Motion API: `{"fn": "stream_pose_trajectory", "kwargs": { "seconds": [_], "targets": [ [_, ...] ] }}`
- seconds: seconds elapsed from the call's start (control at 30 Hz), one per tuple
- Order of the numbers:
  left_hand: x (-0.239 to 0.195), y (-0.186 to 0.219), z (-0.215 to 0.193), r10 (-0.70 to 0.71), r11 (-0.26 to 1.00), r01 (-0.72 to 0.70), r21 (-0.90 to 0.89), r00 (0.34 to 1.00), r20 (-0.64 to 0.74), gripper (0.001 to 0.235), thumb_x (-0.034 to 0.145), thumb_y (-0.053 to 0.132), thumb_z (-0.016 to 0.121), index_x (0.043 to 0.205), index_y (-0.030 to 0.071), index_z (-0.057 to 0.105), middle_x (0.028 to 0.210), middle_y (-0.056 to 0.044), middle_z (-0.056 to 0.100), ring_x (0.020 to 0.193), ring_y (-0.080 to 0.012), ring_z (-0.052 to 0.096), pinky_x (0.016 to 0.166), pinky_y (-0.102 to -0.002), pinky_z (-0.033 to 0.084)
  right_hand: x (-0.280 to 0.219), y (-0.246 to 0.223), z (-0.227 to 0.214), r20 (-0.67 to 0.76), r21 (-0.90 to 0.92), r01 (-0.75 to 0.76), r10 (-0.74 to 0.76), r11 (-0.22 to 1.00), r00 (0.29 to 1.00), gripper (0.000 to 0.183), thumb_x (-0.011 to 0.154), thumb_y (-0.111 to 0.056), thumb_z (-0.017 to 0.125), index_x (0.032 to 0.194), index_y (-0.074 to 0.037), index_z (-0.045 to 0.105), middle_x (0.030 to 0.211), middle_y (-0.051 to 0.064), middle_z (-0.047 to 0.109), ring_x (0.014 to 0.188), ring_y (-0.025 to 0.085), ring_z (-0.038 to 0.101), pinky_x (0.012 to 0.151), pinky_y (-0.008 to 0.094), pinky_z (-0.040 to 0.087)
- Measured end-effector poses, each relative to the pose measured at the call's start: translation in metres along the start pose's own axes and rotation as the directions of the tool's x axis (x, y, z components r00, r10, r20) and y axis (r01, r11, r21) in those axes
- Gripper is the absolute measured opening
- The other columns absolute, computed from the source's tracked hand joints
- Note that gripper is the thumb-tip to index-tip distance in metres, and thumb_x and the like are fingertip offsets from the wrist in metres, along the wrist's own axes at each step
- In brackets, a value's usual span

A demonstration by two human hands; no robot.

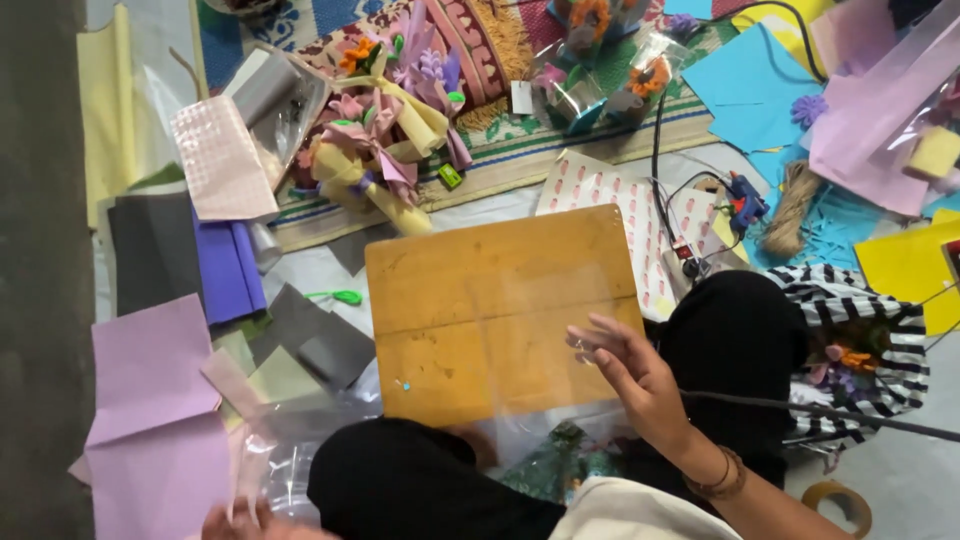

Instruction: Preparing thin plastic sleeves by opening them and smoothing them out on a wooden board

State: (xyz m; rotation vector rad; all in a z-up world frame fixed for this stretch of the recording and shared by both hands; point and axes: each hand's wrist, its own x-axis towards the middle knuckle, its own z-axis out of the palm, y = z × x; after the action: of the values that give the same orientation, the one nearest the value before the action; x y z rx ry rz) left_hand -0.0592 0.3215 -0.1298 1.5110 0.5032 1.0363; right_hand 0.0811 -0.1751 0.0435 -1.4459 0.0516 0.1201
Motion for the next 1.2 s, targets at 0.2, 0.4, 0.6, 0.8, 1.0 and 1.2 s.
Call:
{"fn": "stream_pose_trajectory", "kwargs": {
  "seconds": [0.2,0.4,0.6,0.8,1.0,1.2],
  "targets": [
    [-0.059,0.203,0.205,-0.148,0.952,0.254,-0.172,0.871,0.468,0.028,0.100,0.013,0.054,0.125,0.000,0.058,0.129,-0.016,0.063,0.126,-0.0248,0.060,0.115,-0.037,0.046,-0.018,-0.028,0.002,-0.039,0.001,0.004,-0.004,1.000,0.999,0.046,0.098,-0.009,0.055,0.142,0.003,0.046,0.136,0.022,0.067,0.121,0.028,0.068,0.102,0.037,0.057],
    [-0.099,0.244,0.238,-0.195,0.973,0.199,0.117,0.440,0.876,0.090,0.097,0.067,0.042,0.152,-0.003,0.031,0.160,-0.019,0.035,0.148,-0.0313,0.037,0.120,-0.042,0.029,-0.038,-0.037,0.000,-0.014,0.042,0.008,-0.007,0.999,1.000,0.050,0.095,-0.008,0.059,0.143,0.001,0.047,0.138,0.021,0.065,0.126,0.028,0.065,0.107,0.038,0.053],
    [-0.103,0.239,0.222,-0.346,0.926,0.343,0.157,0.607,0.715,0.040,0.095,0.008,0.064,0.134,-0.002,0.060,0.131,-0.013,0.070,0.116,-0.0225,0.070,0.095,-0.029,0.055,-0.054,-0.033,-0.003,0.025,0.055,0.035,-0.036,0.998,0.999,0.050,0.094,-0.006,0.060,0.142,0.001,0.048,0.138,0.022,0.064,0.128,0.029,0.064,0.108,0.038,0.051],
    [-0.100,0.249,0.209,-0.392,0.910,0.399,0.111,0.743,0.543,0.026,0.098,0.008,0.063,0.118,-0.008,0.069,0.107,-0.015,0.079,0.092,-0.0186,0.077,0.082,-0.024,0.060,-0.063,-0.031,-0.012,0.002,0.019,-0.001,0.001,1.000,1.000,0.041,0.096,-0.005,0.059,0.136,0.003,0.059,0.128,0.019,0.072,0.118,0.027,0.071,0.103,0.035,0.056],
    [-0.114,0.265,0.221,-0.060,0.974,-0.048,0.222,0.887,0.458,0.049,0.094,0.001,0.061,0.141,-0.004,0.048,0.143,-0.017,0.057,0.135,-0.0300,0.056,0.117,-0.038,0.041,-0.069,-0.025,-0.016,0.091,-0.200,0.035,-0.017,0.979,0.996,0.048,0.087,0.012,0.056,0.132,-0.002,0.067,0.131,0.011,0.073,0.105,0.017,0.072,0.093,0.025,0.056],
    [-0.133,0.265,0.223,0.379,0.816,-0.575,0.066,0.618,0.689,0.041,0.097,0.031,0.060,0.132,0.010,0.060,0.137,-0.005,0.064,0.140,-0.0258,0.050,0.130,-0.051,0.014,-0.071,-0.038,-0.002,0.295,-0.412,0.295,-0.180,0.862,0.938,0.062,0.067,0.021,0.060,0.122,-0.005,0.073,0.131,0.005,0.073,0.119,0.019,0.069,0.095,0.027,0.056]
  ]
}}
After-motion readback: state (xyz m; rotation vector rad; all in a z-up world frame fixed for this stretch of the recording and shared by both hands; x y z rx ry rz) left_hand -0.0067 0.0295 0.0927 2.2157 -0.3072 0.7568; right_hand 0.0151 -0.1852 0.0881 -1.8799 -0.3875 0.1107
